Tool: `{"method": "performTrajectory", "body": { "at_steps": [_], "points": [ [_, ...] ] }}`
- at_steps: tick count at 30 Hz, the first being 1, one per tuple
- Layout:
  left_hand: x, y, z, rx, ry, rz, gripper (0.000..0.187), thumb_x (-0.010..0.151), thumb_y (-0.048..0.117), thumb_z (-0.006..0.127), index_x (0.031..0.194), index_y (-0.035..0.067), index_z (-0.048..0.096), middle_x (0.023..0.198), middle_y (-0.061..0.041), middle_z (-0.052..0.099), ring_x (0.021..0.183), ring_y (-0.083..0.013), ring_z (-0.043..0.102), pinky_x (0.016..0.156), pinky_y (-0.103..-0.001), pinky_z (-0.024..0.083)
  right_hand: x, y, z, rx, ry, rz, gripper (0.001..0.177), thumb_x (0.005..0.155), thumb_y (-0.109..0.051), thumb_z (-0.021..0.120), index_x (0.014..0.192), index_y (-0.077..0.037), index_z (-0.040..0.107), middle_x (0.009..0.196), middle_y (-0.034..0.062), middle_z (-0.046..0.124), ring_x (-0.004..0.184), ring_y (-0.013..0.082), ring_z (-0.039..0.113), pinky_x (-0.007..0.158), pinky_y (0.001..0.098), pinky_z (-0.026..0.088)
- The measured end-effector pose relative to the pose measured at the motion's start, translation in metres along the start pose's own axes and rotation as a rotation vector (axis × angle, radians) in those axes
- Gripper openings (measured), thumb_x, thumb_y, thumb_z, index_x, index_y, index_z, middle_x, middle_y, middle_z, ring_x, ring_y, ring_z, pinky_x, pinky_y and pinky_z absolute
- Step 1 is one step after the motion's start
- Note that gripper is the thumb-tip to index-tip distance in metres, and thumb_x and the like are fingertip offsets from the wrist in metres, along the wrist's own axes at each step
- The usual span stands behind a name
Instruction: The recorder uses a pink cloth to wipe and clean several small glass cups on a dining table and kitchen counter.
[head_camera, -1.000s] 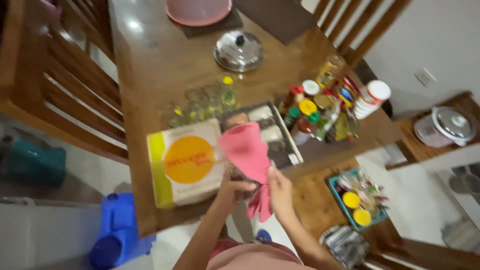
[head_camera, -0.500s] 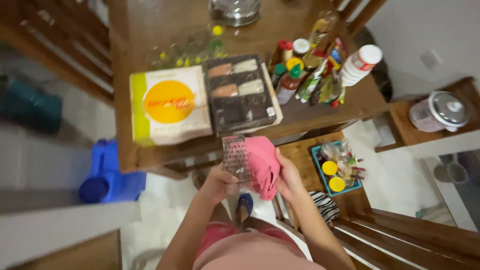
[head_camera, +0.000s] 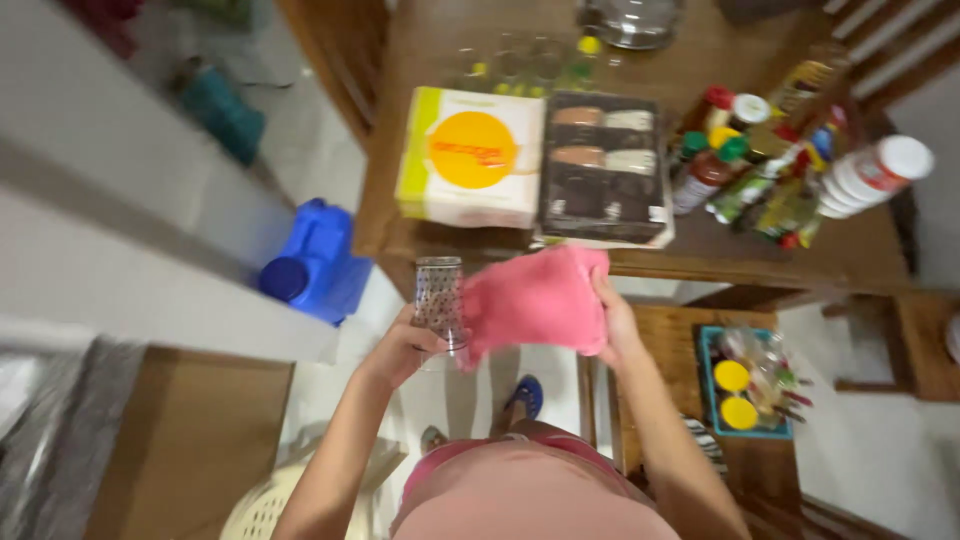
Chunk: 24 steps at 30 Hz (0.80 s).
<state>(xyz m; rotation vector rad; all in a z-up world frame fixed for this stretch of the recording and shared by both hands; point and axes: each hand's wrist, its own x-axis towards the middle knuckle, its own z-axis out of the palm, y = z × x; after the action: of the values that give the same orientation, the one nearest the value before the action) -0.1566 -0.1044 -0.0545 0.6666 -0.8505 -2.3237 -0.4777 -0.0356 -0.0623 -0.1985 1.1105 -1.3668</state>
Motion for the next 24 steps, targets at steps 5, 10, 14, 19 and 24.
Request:
{"method": "performTrajectory", "body": {
  "at_steps": [5, 10, 14, 19, 24],
  "points": [
    [-0.084, -0.013, -0.056, 0.061, 0.147, 0.124, 0.083, 0.059, -0.002, 0.060, 0.142, -0.007, 0.053, 0.127, -0.017, 0.068, 0.115, -0.0286, 0.068, 0.102, -0.040, 0.052, 0.015, 0.008, 0.046, -0.169, -0.408, 0.322, 0.047, 0.100, -0.025, 0.058, 0.141, -0.002, 0.053, 0.134, 0.0194, 0.061, 0.119, 0.0295, 0.062, 0.103, 0.0444, 0.055],
    [-0.177, 0.002, -0.043, -0.096, 0.276, 0.220, 0.088, 0.055, 0.001, 0.059, 0.142, -0.004, 0.052, 0.121, -0.019, 0.069, 0.108, -0.0336, 0.069, 0.098, -0.045, 0.055, -0.005, 0.034, 0.141, 0.149, -0.800, 0.284, 0.062, 0.099, -0.045, 0.057, 0.144, -0.003, 0.051, 0.143, 0.0192, 0.055, 0.131, 0.0346, 0.055, 0.109, 0.0498, 0.048],
    [-0.221, -0.006, -0.041, -0.210, 0.332, 0.301, 0.086, 0.054, 0.002, 0.060, 0.140, 0.000, 0.052, 0.114, -0.017, 0.069, 0.105, -0.0340, 0.070, 0.094, -0.051, 0.058, 0.006, 0.188, 0.126, -0.311, -0.750, 0.024, 0.095, 0.082, -0.077, 0.060, 0.149, -0.011, 0.048, 0.151, 0.0156, 0.052, 0.137, 0.0376, 0.052, 0.112, 0.0547, 0.043],
    [-0.285, -0.027, -0.059, -0.186, 0.516, 0.313, 0.081, 0.059, 0.002, 0.065, 0.139, 0.000, 0.054, 0.115, -0.015, 0.070, 0.106, -0.0312, 0.070, 0.094, -0.048, 0.058, -0.060, 0.220, 0.175, -0.024, -0.713, 0.748, 0.097, 0.080, -0.070, 0.060, 0.149, -0.004, 0.047, 0.144, 0.0153, 0.058, 0.128, 0.0327, 0.057, 0.102, 0.0503, 0.047],
    [-0.325, -0.054, -0.049, -0.234, 0.536, 0.255, 0.076, 0.059, 0.005, 0.066, 0.134, 0.001, 0.057, 0.109, -0.015, 0.073, 0.097, -0.0313, 0.072, 0.083, -0.047, 0.061, -0.076, 0.259, 0.189, -0.811, -0.847, 0.486, 0.059, 0.090, -0.034, 0.070, 0.143, -0.008, 0.060, 0.124, 0.0085, 0.072, 0.111, 0.0243, 0.066, 0.097, 0.0406, 0.054]
  ]
}}
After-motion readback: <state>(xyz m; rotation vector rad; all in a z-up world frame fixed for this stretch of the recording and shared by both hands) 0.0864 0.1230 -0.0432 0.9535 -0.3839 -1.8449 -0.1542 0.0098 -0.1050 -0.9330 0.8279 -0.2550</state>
